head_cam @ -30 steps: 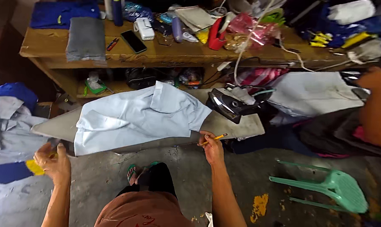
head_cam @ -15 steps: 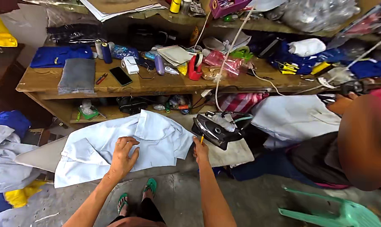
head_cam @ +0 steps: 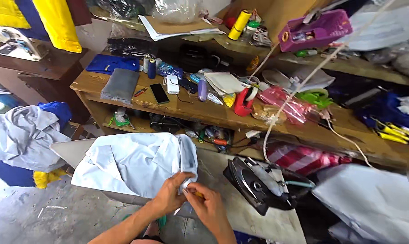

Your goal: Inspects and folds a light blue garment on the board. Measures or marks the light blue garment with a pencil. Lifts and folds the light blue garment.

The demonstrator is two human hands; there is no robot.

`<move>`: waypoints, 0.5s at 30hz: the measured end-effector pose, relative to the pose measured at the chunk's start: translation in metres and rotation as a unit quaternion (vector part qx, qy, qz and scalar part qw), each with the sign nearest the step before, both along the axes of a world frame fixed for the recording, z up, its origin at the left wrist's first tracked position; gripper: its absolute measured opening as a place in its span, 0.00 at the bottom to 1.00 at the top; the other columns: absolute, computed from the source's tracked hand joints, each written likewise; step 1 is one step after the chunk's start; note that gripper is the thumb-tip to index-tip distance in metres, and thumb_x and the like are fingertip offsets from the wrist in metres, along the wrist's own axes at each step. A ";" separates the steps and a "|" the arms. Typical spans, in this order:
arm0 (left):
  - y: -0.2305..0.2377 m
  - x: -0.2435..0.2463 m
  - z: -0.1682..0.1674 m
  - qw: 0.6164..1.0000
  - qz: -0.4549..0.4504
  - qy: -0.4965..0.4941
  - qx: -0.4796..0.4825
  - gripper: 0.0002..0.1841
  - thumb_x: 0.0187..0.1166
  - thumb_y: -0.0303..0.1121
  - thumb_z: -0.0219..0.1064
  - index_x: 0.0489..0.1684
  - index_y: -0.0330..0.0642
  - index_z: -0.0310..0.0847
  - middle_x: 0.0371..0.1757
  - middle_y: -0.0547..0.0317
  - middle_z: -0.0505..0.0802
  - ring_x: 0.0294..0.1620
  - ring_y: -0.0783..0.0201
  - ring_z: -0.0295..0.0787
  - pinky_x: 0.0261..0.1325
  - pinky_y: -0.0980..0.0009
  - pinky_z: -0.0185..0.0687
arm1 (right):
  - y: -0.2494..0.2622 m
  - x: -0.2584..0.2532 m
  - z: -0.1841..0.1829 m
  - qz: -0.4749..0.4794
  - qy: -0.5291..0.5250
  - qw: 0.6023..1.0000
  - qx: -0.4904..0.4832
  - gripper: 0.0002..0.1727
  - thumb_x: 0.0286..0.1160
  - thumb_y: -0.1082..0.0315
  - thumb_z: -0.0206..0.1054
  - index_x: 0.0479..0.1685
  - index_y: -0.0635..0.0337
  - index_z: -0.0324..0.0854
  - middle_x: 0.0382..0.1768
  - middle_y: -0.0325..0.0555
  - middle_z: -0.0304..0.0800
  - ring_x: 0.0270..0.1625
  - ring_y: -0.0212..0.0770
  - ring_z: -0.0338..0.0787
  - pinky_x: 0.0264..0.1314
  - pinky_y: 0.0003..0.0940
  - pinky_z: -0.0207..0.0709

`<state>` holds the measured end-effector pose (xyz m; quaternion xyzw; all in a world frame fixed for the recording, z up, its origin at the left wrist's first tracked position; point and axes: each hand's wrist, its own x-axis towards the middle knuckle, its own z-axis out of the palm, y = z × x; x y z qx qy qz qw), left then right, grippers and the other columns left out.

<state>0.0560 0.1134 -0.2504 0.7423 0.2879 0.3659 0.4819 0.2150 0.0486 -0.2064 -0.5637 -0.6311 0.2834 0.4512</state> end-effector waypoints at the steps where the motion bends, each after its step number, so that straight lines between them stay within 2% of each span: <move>1: 0.003 -0.012 0.006 0.999 0.033 -0.019 0.012 0.18 0.71 0.24 0.72 0.61 0.32 0.86 0.59 0.46 0.93 0.63 0.58 0.90 0.71 0.59 0.84 | 0.007 0.005 0.012 0.034 0.040 0.999 -0.004 0.13 0.76 0.58 0.69 0.52 0.54 0.89 0.19 0.27 0.78 0.19 0.20 0.73 0.22 0.19 0.70; 2: 0.007 -0.032 0.012 0.998 0.058 -0.033 0.018 0.14 0.71 0.20 0.68 0.53 0.33 0.88 0.55 0.49 0.95 0.59 0.61 0.91 0.68 0.60 0.86 | 0.016 0.013 0.023 0.047 0.047 0.998 -0.022 0.17 0.78 0.59 0.66 0.60 0.55 0.84 0.21 0.27 0.74 0.20 0.21 0.70 0.22 0.20 0.68; 3: 0.011 -0.056 0.019 0.995 0.089 -0.047 0.020 0.13 0.71 0.19 0.65 0.51 0.34 0.89 0.54 0.53 0.95 0.58 0.64 0.92 0.67 0.61 0.87 | 0.028 0.022 0.033 0.037 0.018 0.998 -0.046 0.20 0.80 0.57 0.63 0.66 0.57 0.80 0.24 0.30 0.75 0.22 0.25 0.72 0.24 0.25 0.70; 5: 0.017 -0.113 0.034 0.981 0.177 -0.068 0.029 0.13 0.74 0.20 0.59 0.50 0.36 0.88 0.54 0.58 0.95 0.58 0.68 0.91 0.67 0.64 0.87 | 0.064 0.035 0.038 0.012 -0.045 0.994 -0.098 0.24 0.81 0.59 0.56 0.72 0.61 0.76 0.32 0.42 0.83 0.28 0.35 0.79 0.31 0.39 0.78; 6: 0.020 -0.144 0.041 0.971 0.226 -0.074 0.027 0.14 0.75 0.21 0.57 0.50 0.38 0.88 0.54 0.60 0.95 0.58 0.69 0.91 0.67 0.64 0.86 | 0.087 0.037 0.032 0.023 -0.047 0.991 -0.127 0.25 0.81 0.62 0.52 0.74 0.62 0.75 0.37 0.44 0.84 0.31 0.36 0.79 0.34 0.39 0.77; 8: 0.025 -0.204 0.049 0.950 0.306 -0.055 0.020 0.15 0.75 0.22 0.56 0.49 0.39 0.89 0.53 0.61 0.95 0.57 0.69 0.90 0.66 0.65 0.86 | 0.137 0.030 0.015 0.057 -0.020 0.986 -0.155 0.25 0.83 0.66 0.47 0.75 0.62 0.76 0.44 0.45 0.86 0.32 0.33 0.78 0.34 0.32 0.74; 10: 0.027 -0.248 0.043 0.933 0.359 0.019 0.014 0.14 0.74 0.26 0.59 0.50 0.39 0.89 0.52 0.61 0.95 0.55 0.70 0.91 0.63 0.67 0.87 | 0.188 0.001 0.006 0.055 -0.013 0.985 -0.165 0.23 0.87 0.70 0.48 0.77 0.64 0.75 0.49 0.49 0.89 0.35 0.36 0.83 0.39 0.34 0.79; 11: 0.027 -0.263 0.036 0.922 0.379 0.082 0.012 0.14 0.73 0.27 0.60 0.51 0.41 0.89 0.52 0.61 0.95 0.54 0.70 0.91 0.61 0.65 0.88 | 0.214 -0.017 0.004 0.047 -0.027 0.984 -0.169 0.23 0.88 0.70 0.51 0.79 0.64 0.73 0.51 0.52 0.90 0.38 0.39 0.88 0.43 0.37 0.84; 13: 0.025 -0.278 0.019 0.898 0.390 0.201 0.018 0.15 0.72 0.28 0.64 0.54 0.42 0.90 0.53 0.56 0.96 0.54 0.60 0.94 0.60 0.50 0.88 | 0.267 -0.055 0.000 0.021 -0.083 0.981 -0.174 0.25 0.87 0.70 0.56 0.83 0.63 0.70 0.55 0.57 0.91 0.45 0.47 0.93 0.51 0.44 0.88; 15: 0.022 -0.280 0.007 0.881 0.392 0.264 0.022 0.15 0.71 0.27 0.67 0.55 0.40 0.90 0.51 0.50 0.96 0.50 0.49 0.95 0.55 0.39 0.87 | 0.313 -0.086 -0.003 -0.003 -0.157 0.972 -0.177 0.25 0.85 0.71 0.56 0.81 0.62 0.71 0.58 0.60 0.89 0.54 0.52 0.92 0.61 0.47 0.85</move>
